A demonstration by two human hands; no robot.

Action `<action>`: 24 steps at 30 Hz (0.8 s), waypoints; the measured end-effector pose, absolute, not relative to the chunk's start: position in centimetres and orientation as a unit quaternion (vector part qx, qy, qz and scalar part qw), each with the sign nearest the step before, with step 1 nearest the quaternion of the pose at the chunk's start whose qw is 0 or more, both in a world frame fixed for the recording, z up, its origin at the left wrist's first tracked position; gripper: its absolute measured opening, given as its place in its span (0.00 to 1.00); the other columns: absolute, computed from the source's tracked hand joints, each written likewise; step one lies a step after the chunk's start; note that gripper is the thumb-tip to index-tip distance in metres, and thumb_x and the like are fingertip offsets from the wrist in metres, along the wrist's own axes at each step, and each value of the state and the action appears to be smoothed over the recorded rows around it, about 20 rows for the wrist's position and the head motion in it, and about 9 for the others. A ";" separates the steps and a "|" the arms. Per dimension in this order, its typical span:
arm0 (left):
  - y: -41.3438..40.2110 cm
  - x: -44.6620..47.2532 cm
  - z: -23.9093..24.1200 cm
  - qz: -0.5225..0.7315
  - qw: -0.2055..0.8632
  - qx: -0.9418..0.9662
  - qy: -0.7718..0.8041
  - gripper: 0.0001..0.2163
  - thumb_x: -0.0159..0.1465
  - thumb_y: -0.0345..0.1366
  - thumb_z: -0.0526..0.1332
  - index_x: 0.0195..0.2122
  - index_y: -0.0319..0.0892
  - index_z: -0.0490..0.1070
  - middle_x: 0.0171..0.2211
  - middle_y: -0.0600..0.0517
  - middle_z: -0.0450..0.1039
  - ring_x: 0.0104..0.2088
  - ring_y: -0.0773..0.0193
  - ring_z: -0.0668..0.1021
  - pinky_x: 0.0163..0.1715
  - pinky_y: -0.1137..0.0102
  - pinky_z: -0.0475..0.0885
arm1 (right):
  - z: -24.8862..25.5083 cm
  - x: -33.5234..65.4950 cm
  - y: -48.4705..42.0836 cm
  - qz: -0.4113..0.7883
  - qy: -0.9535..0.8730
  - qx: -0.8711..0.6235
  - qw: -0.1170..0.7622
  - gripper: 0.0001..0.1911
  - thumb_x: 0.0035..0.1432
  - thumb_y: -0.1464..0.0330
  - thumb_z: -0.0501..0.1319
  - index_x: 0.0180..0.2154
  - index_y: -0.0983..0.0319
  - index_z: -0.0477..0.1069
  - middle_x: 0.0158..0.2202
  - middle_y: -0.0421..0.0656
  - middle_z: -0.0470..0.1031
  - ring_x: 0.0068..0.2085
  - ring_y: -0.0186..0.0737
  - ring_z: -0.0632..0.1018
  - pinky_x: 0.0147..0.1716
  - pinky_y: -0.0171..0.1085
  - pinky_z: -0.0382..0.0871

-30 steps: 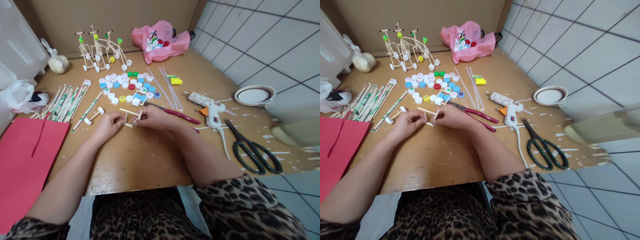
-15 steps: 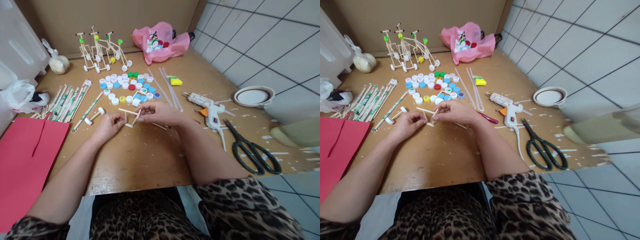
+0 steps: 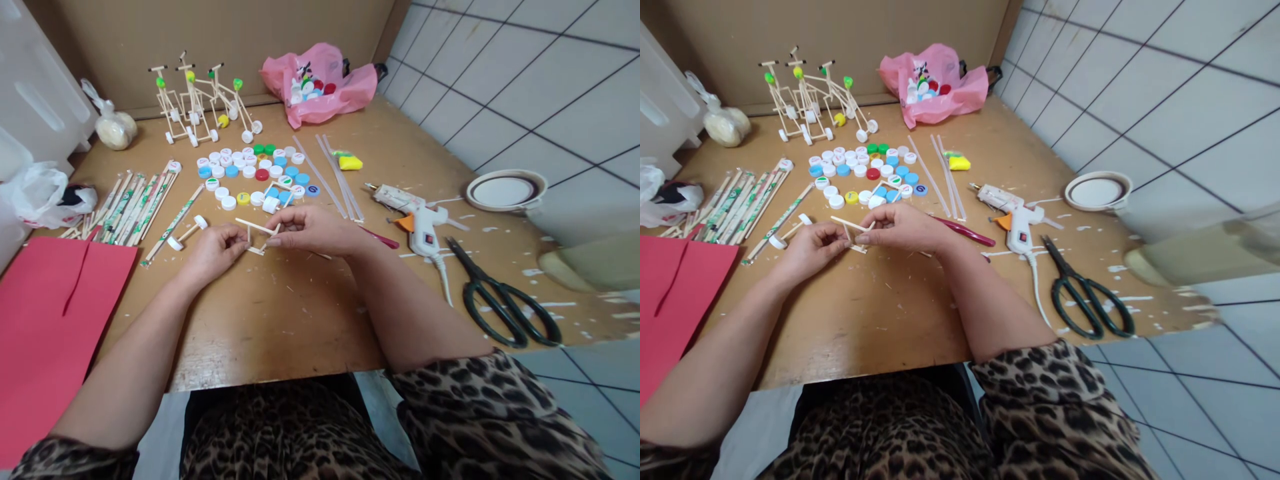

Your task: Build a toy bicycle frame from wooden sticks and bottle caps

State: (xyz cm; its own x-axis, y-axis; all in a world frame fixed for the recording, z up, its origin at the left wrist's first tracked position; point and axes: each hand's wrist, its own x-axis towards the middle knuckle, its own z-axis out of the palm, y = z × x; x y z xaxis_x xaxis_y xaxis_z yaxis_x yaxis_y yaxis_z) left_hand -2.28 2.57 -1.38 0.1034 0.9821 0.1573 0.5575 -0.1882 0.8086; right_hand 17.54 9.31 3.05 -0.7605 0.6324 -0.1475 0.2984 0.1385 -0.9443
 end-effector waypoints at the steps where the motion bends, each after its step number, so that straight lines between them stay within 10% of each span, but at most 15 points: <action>1: 2.6 -2.3 -1.4 0.360 0.296 0.681 0.565 0.04 0.56 0.30 0.60 0.25 0.42 0.71 0.24 0.55 0.73 0.26 0.66 0.72 0.29 0.71 0.65 | 3.1 17.5 9.3 0.577 -0.741 -0.314 0.142 0.17 0.42 0.58 0.70 0.31 0.62 0.75 0.25 0.36 0.71 0.27 0.30 0.66 0.26 0.32 0.56; 24: 2.6 -2.1 -1.3 0.358 0.299 0.687 0.557 0.05 0.56 0.28 0.60 0.24 0.42 0.71 0.24 0.55 0.73 0.26 0.66 0.72 0.29 0.72 0.65 | 2.1 17.5 9.9 0.672 -0.675 -0.281 0.117 0.13 0.46 0.65 0.71 0.33 0.64 0.73 0.29 0.39 0.77 0.28 0.29 0.75 0.27 0.30 0.70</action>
